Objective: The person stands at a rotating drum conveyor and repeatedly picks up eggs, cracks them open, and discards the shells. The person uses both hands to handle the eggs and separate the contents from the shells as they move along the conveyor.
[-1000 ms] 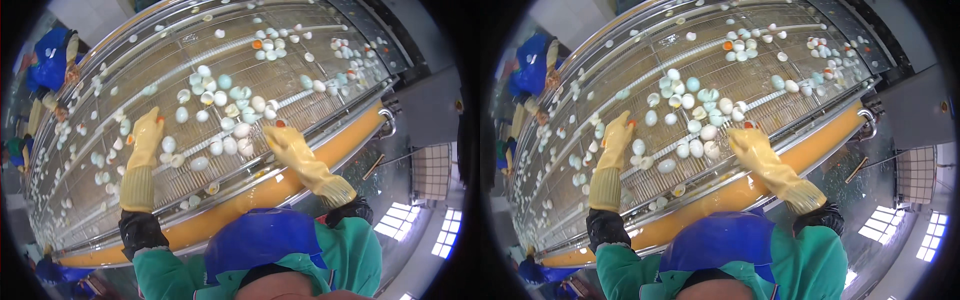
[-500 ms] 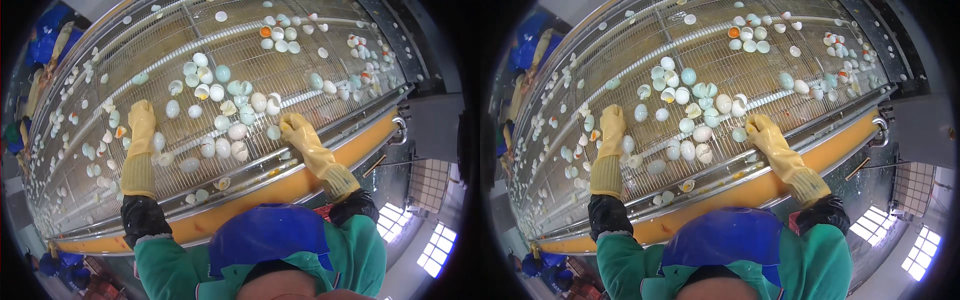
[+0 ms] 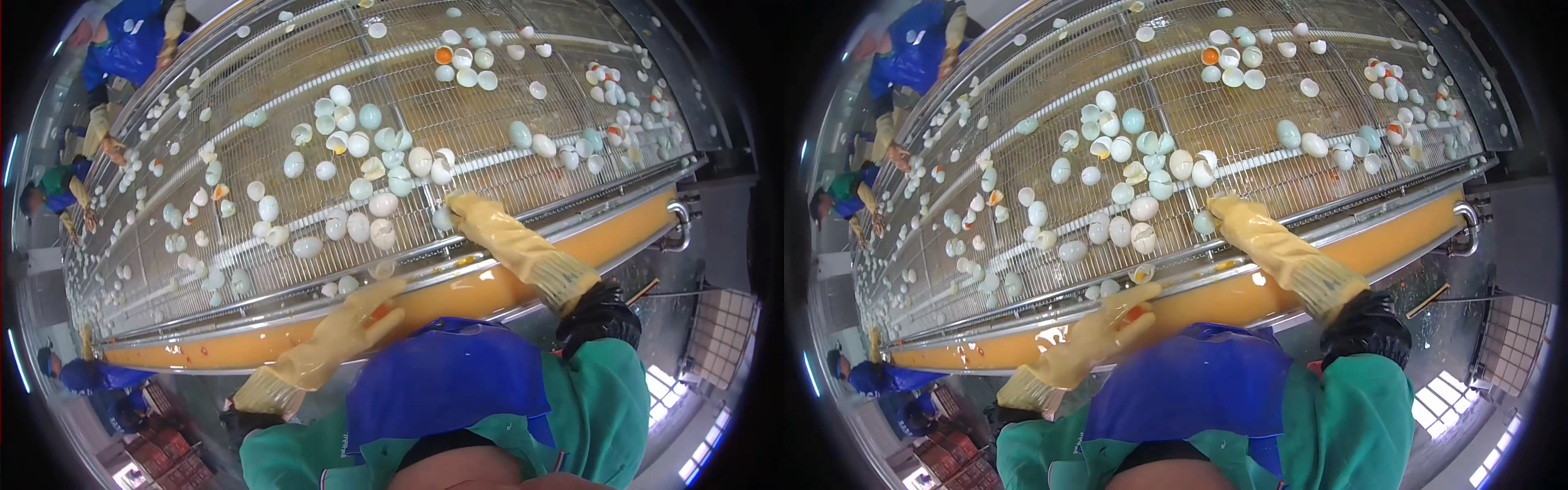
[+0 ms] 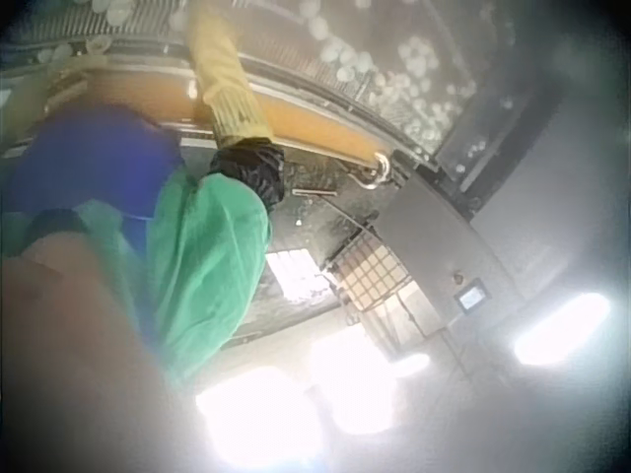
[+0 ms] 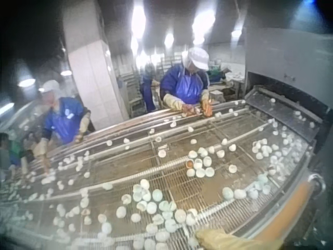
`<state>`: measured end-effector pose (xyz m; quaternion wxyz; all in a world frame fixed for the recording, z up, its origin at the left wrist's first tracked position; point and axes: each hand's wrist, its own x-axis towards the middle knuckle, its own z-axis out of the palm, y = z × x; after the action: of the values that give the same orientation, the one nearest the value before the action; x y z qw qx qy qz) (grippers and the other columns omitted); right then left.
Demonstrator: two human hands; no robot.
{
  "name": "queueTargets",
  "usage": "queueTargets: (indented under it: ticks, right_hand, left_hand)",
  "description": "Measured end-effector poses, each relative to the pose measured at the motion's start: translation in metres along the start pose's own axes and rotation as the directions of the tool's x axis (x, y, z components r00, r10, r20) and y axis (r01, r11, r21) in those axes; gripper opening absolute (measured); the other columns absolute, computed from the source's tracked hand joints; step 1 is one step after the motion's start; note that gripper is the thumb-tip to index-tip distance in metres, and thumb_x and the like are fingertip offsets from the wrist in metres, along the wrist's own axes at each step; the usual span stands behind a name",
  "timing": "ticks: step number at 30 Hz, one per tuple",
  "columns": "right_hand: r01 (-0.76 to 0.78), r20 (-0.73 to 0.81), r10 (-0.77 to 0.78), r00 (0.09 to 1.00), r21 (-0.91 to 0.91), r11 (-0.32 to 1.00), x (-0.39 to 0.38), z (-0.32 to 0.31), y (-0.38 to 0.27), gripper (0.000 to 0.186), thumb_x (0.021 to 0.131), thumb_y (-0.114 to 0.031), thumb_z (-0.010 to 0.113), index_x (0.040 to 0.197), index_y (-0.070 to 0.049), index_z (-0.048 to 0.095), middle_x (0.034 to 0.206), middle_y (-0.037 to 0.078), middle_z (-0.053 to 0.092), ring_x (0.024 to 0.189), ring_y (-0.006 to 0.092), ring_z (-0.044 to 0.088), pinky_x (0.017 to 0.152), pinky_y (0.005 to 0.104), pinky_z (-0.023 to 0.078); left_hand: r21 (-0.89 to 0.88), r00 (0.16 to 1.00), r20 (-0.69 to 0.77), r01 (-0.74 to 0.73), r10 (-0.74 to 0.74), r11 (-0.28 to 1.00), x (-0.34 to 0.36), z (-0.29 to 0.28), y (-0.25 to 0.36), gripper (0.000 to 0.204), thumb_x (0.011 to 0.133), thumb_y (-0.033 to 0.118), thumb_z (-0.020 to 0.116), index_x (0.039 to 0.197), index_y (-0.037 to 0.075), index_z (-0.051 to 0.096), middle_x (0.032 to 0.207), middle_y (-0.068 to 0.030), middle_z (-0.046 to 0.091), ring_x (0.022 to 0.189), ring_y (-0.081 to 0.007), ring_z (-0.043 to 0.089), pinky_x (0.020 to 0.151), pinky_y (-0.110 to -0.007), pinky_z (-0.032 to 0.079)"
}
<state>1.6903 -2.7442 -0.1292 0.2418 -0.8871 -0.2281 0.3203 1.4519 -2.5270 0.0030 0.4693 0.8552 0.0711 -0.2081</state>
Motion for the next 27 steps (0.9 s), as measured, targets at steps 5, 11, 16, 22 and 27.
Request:
queueTargets:
  ticks: [5, 11, 16, 22, 27]
  right_hand:
    - [0.023, -0.013, -0.024, 1.0, -0.028, 0.999, 0.004, -0.022, -0.019, 0.019, 0.101, -0.022, 0.063, 0.112, -0.008, 0.07, 0.1, 0.012, 0.072, 0.091, 0.023, 0.069, 0.08, 0.0382, 0.055]
    - [0.262, -0.384, 0.027, 0.923, 0.68, 0.685, -0.02, -0.095, -0.029, 0.027, 0.101, -0.027, 0.066, 0.122, -0.012, 0.073, 0.111, 0.0, 0.069, 0.08, 0.0109, 0.064, 0.074, 0.028, 0.053]
    - [0.237, -0.304, -0.013, 0.953, 0.714, 0.658, -0.077, -0.092, -0.033, 0.03, 0.103, -0.027, 0.065, 0.127, -0.01, 0.071, 0.118, 0.002, 0.068, 0.081, 0.0096, 0.065, 0.076, 0.0267, 0.055]
    - [0.646, 0.119, -0.647, 0.753, 0.049, 0.761, -0.153, -0.073, -0.003, 0.042, 0.103, -0.033, 0.062, 0.135, -0.005, 0.066, 0.125, 0.016, 0.07, 0.122, 0.0328, 0.062, 0.106, 0.0434, 0.047]
    - [0.567, -0.108, -0.561, 0.821, 0.269, 0.778, -0.17, -0.101, -0.012, 0.048, 0.104, -0.029, 0.056, 0.146, -0.007, 0.054, 0.125, 0.018, 0.069, 0.117, 0.0293, 0.065, 0.099, 0.0437, 0.051]
  left_hand:
    - [-0.088, 0.94, -0.337, -0.093, 0.059, 0.992, 0.024, 0.004, -0.002, 0.039, 0.105, 0.025, 0.063, 0.143, 0.015, 0.062, 0.122, -0.0103, 0.072, 0.105, -0.0226, 0.069, 0.094, -0.033, 0.054]
    - [0.26, 0.844, -0.505, 0.347, -0.18, 0.901, 0.102, -0.044, -0.037, 0.053, 0.092, 0.025, 0.072, 0.138, 0.001, 0.06, 0.121, -0.0233, 0.071, 0.118, -0.0401, 0.066, 0.102, -0.042, 0.052]
    - [0.131, 0.694, -0.681, 0.43, -0.233, 0.893, 0.132, -0.032, -0.103, 0.053, 0.086, 0.028, 0.075, 0.132, 0.005, 0.062, 0.125, -0.0225, 0.069, 0.118, -0.042, 0.065, 0.102, -0.047, 0.051]
    - [-0.108, 0.688, -0.64, 0.36, -0.342, 0.927, 0.139, -0.042, -0.099, 0.048, 0.092, 0.026, 0.071, 0.136, 0.01, 0.061, 0.127, -0.0184, 0.068, 0.116, -0.0332, 0.067, 0.095, -0.042, 0.055]
    - [-0.373, 0.878, -0.367, 0.163, -0.307, 0.913, 0.098, 0.008, 0.068, 0.045, 0.094, 0.019, 0.066, 0.138, 0.012, 0.058, 0.123, -0.0142, 0.067, 0.111, -0.025, 0.065, 0.084, -0.033, 0.056]
